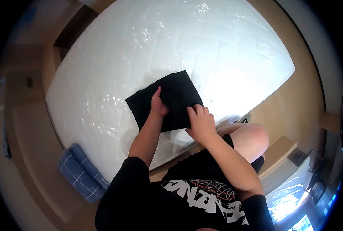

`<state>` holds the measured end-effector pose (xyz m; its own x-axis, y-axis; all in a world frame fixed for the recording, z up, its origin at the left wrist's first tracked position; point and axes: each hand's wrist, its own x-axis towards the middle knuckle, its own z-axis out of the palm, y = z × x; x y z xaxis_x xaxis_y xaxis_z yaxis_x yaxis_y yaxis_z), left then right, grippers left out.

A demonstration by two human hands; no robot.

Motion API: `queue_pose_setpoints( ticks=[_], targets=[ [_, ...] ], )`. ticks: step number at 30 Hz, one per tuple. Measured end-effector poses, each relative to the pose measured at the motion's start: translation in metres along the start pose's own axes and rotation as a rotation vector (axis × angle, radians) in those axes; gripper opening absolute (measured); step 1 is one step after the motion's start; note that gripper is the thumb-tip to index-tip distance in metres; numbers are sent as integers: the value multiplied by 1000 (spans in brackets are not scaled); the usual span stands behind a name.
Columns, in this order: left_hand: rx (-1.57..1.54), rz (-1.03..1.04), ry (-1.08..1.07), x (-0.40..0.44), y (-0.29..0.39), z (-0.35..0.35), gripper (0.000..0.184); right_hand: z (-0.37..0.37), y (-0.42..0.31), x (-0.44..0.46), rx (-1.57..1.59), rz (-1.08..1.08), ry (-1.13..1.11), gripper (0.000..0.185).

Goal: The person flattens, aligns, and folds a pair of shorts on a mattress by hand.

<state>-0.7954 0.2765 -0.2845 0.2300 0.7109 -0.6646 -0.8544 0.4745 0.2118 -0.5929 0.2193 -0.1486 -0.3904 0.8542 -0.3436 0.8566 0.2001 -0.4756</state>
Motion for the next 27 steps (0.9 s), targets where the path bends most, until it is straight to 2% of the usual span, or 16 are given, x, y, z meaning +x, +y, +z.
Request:
queue_pose_setpoints(
  ticks=[2, 4, 6, 8, 9, 11, 14, 15, 18, 19, 22, 23, 26, 27],
  targets=[
    [-32, -2, 9, 1, 3, -13, 56, 11, 7, -8, 2, 75, -174, 85],
    [-66, 11, -35, 5, 4, -19, 57, 25, 12, -11, 158, 7, -342, 97],
    [-76, 19, -62, 8, 9, -21, 54, 61, 23, -13, -74, -150, -253, 78],
    [-67, 20, -71, 4, 17, -18, 48, 80, 25, -11, -283, -209, -21, 55],
    [56, 95, 25, 3, 20, -15, 46, 83, 24, -9, -385, -235, 95, 45],
    [308, 245, 210, 4, 26, -8, 46, 83, 28, -4, -449, -250, 116, 40],
    [1144, 607, 479, -1, 47, -10, 51, 88, 40, -3, -471, -310, 137, 35],
    [1485, 825, 575, -9, 52, -5, 56, 92, 43, -4, -462, -333, 132, 34],
    [2320, 1232, 459, -25, 72, 27, 52, 94, 49, -6, -453, -368, 105, 33],
    [2315, 1076, 293, -16, 81, 23, 42, 95, 50, -7, -453, -376, 92, 32],
    [2316, 584, 51, -1, 102, 22, 32, 99, 52, -7, -421, -332, 90, 31],
    [2363, 558, -45, 0, 107, 23, 26, 100, 52, -8, -409, -331, 88, 30],
    [2355, 676, -316, 15, 121, 10, 22, 101, 52, -11, -364, -346, 90, 26],
    [2227, 560, -247, 16, 123, 12, 22, 100, 52, -11, -344, -368, 95, 25]
  ],
)
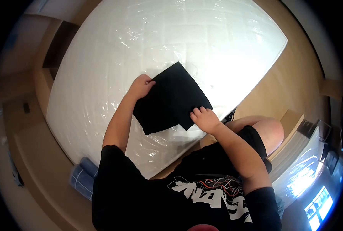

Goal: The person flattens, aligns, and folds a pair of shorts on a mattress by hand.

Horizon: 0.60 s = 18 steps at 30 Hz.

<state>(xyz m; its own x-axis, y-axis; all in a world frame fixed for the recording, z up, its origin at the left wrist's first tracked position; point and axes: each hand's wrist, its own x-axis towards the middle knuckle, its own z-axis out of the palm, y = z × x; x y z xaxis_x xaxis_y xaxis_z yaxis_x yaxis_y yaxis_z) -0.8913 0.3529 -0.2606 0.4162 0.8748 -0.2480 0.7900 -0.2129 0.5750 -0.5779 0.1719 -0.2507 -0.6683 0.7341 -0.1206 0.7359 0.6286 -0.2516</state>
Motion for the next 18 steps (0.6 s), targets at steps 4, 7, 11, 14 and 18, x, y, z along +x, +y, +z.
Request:
queue_pose_setpoints(
  ticks=[4, 7, 11, 14, 18],
  targets=[
    [-268, -243, -61, 11, -7, 3, 22, -4, -2, 0, 48, -73, 90, 21],
    [-194, -254, -89, 18, -6, 4, 23, -8, -3, 0, 88, -69, 73, 22],
    [228, -105, -101, 27, -15, 16, 25, 17, 4, -9, 283, 15, 96, 23],
    [340, -147, -71, 29, -2, 17, 30, 3, 18, -16, 589, 78, 161, 32],
    [-60, 78, -31, 23, 23, 9, 43, -2, 34, -11, 703, 796, 243, 32]
  ],
)
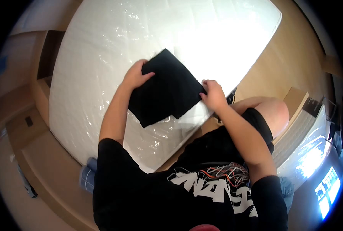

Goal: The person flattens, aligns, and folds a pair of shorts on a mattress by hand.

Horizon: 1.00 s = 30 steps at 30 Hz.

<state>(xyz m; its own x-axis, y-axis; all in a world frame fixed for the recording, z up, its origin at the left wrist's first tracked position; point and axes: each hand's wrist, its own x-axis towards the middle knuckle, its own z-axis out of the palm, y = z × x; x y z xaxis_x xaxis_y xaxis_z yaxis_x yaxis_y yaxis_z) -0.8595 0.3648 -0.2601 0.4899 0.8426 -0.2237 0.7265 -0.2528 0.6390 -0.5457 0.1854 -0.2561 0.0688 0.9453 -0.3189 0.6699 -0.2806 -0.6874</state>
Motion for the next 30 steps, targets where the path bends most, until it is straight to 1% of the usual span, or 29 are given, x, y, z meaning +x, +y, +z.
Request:
queue_pose_setpoints(
  ticks=[1, 2, 5, 6, 8, 9, 11, 13, 15, 16, 17, 19, 20, 21, 23, 26, 27, 30],
  targets=[
    [1, -114, -79, 3, 6, -3, 40, 4, 8, 3, 119, 181, -46, 31],
    [-8, -165, -135, 9, 2, -2, 36, 4, 17, 7, 141, 177, -86, 31],
    [-50, -313, -322, 34, -13, -15, 26, -5, 1, 10, 178, 226, -276, 28],
    [-65, -361, -391, 40, -15, -19, 23, -2, 4, 9, 110, 193, -281, 27],
    [-156, -399, -377, 45, -17, -21, 24, 5, 13, 10, -28, 127, -291, 26],
    [-202, -417, -370, 47, -16, -21, 25, 1, 15, 11, 12, 133, -255, 25],
    [-112, -321, -290, 53, -15, -14, 28, -7, 21, 16, 90, 143, -184, 26],
    [-27, -212, -205, 53, -16, -2, 31, -7, 33, 29, 487, 400, -97, 20],
    [56, -75, -113, 54, -12, 9, 36, -17, 44, 42, 551, 454, 63, 17],
    [15, -223, -156, 52, 10, 3, 34, -21, 47, 45, 596, 449, 175, 21],
    [-32, -234, -144, 50, 11, 5, 33, -21, 48, 47, 687, 552, 323, 29],
    [-130, -259, -123, 49, 11, 6, 32, -36, 42, 37, 671, 817, -1, 38],
    [-274, -322, -198, 52, 10, 5, 31, -28, 42, 29, 737, 840, -113, 42],
    [-298, -316, -231, 53, 11, 5, 31, -20, 29, 22, 741, 893, -149, 35],
    [-342, -307, -297, 54, 15, 5, 32, -6, 15, 12, 797, 890, -190, 26],
    [-165, -232, -120, 55, 22, 9, 26, 2, 10, 7, 805, 916, -183, 18],
    [-107, -207, -62, 56, 28, 10, 24, 0, 10, 7, 856, 933, -188, 18],
    [-14, -339, -139, 62, 43, 3, 21, -8, 6, 5, 984, 985, -214, 18]
  ],
)
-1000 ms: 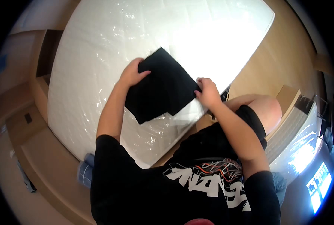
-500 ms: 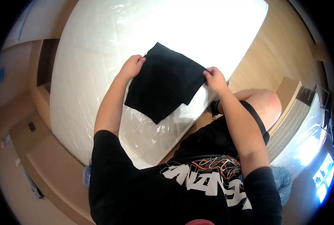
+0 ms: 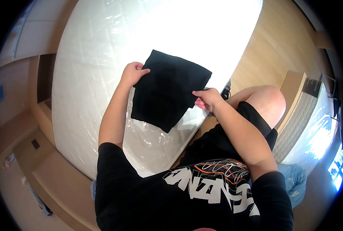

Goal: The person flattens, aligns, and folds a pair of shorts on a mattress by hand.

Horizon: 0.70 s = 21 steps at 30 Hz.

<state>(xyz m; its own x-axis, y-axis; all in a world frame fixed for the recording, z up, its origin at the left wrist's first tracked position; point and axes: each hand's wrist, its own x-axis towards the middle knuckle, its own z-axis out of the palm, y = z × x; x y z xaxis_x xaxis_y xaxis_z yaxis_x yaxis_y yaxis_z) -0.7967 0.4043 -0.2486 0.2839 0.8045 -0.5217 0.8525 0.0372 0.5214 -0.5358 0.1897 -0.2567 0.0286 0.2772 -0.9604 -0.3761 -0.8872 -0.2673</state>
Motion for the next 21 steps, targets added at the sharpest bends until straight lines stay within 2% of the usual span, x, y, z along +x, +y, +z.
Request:
queue_pose_setpoints(
  ticks=[3, 6, 9, 13, 14, 17, 21],
  targets=[
    [-130, -76, -192, 19, -13, 3, 19, 1, -7, -11, 51, 60, -81, 16],
    [-599, -65, -232, 27, -21, -5, 15, -3, -4, -7, 78, 115, -186, 10],
    [-631, -19, -279, 36, -34, 7, 17, -7, 10, 19, 12, 14, -94, 10],
    [-506, 8, -162, 35, -36, 19, 19, -12, 11, 30, 2, -32, -20, 15],
    [-222, 76, -59, 36, -37, 20, 21, -12, 11, 30, 4, -23, -12, 14],
    [327, 73, 122, 5, 4, 6, 26, -6, 6, 18, -39, -27, 12, 10],
    [-70, -58, -1, 18, -29, 9, 29, -2, 13, 25, 86, -62, 70, 8]
  ],
)
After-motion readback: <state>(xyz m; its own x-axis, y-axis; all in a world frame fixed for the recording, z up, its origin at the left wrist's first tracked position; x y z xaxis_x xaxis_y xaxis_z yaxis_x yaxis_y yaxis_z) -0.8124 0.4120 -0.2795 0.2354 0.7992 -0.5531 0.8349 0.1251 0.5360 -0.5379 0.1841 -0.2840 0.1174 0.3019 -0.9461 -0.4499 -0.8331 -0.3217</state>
